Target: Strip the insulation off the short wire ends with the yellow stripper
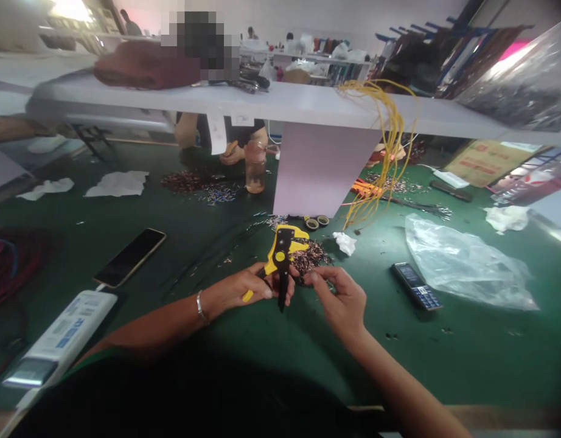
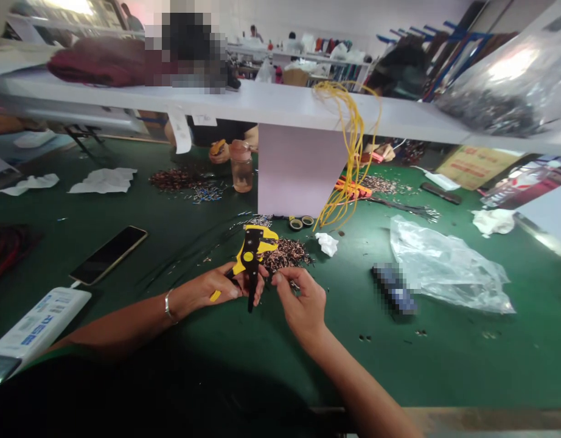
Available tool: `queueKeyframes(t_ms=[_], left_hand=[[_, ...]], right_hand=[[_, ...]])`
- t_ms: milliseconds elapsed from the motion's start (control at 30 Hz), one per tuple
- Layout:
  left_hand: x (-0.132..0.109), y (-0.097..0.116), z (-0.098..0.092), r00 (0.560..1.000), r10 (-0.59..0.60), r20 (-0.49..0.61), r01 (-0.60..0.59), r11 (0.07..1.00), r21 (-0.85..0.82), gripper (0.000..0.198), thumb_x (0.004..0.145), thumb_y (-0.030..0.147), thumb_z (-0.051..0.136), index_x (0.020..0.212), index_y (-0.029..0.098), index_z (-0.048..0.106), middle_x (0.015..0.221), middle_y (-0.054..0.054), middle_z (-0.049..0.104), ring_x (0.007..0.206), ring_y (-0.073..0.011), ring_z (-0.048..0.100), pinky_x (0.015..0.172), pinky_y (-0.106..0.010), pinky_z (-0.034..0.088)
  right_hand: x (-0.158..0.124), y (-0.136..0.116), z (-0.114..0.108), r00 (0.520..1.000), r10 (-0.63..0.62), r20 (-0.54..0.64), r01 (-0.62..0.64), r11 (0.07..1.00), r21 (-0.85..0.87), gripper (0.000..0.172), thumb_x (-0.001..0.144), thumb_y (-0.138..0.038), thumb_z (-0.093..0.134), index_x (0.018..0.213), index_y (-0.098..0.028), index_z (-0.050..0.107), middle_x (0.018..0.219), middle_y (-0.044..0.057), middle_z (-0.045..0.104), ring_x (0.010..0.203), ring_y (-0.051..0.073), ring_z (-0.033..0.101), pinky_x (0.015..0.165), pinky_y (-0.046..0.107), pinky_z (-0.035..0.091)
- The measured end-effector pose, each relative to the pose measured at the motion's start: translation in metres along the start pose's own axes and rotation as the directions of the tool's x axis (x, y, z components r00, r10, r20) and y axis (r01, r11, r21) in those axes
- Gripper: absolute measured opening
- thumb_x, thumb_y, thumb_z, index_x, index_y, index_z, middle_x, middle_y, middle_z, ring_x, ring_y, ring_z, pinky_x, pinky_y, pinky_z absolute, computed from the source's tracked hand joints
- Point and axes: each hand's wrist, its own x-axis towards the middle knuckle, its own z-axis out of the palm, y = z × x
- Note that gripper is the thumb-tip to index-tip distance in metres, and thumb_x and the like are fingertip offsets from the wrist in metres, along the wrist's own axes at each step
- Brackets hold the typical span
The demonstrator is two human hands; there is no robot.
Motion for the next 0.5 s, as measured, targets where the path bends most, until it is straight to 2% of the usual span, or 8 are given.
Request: queueKeyframes(t_ms=[200,367,500], left_hand=[[-0.0016,0.0016,-0.0005,0.998,-0.051,0.026,0.051,0.998,0.024,0.056,0.061,0.011,0.072,0.116,0.014,0.067,0.099,-0.013,0.071,0.089,-0.0269,0.067,0.086,-0.041,0.050],[-0.0025,0.0018,-0.0011,0.998,-0.048,0.034,0.046,0.997,0.055,0.061,0.060,0.009,0.070,0.121,0.013,0.066,0.100,-0.012,0.071,0.090,-0.0262,0.068,0.086,-0.039,0.049],[-0.0026,0.0027,-0.0002,0.998,-0.043,0.037,0.040,0.997,0.072,0.056,0.061,0.008,0.070,0.117,0.012,0.067,0.098,-0.012,0.071,0.088,-0.0248,0.068,0.085,-0.037,0.049]], right_hand=[[0.0048,-0.0058,0.0014,0.988,-0.130,-0.084,0.118,0.984,-0.136,0.013,0.088,-0.031,0.064,0.081,-0.024,0.072,0.073,0.000,0.078,0.068,0.018,0.072,0.068,0.031,0.054],[0.0064,-0.0036,0.0014,0.978,-0.167,-0.126,0.146,0.976,-0.161,0.012,0.089,-0.030,0.064,0.082,-0.024,0.072,0.074,0.000,0.078,0.070,0.018,0.073,0.069,0.032,0.055],[0.0086,-0.0031,0.0004,0.968,-0.203,-0.148,0.171,0.965,-0.201,0.010,0.088,-0.027,0.065,0.082,-0.024,0.072,0.072,0.000,0.077,0.067,0.018,0.072,0.067,0.030,0.055]])
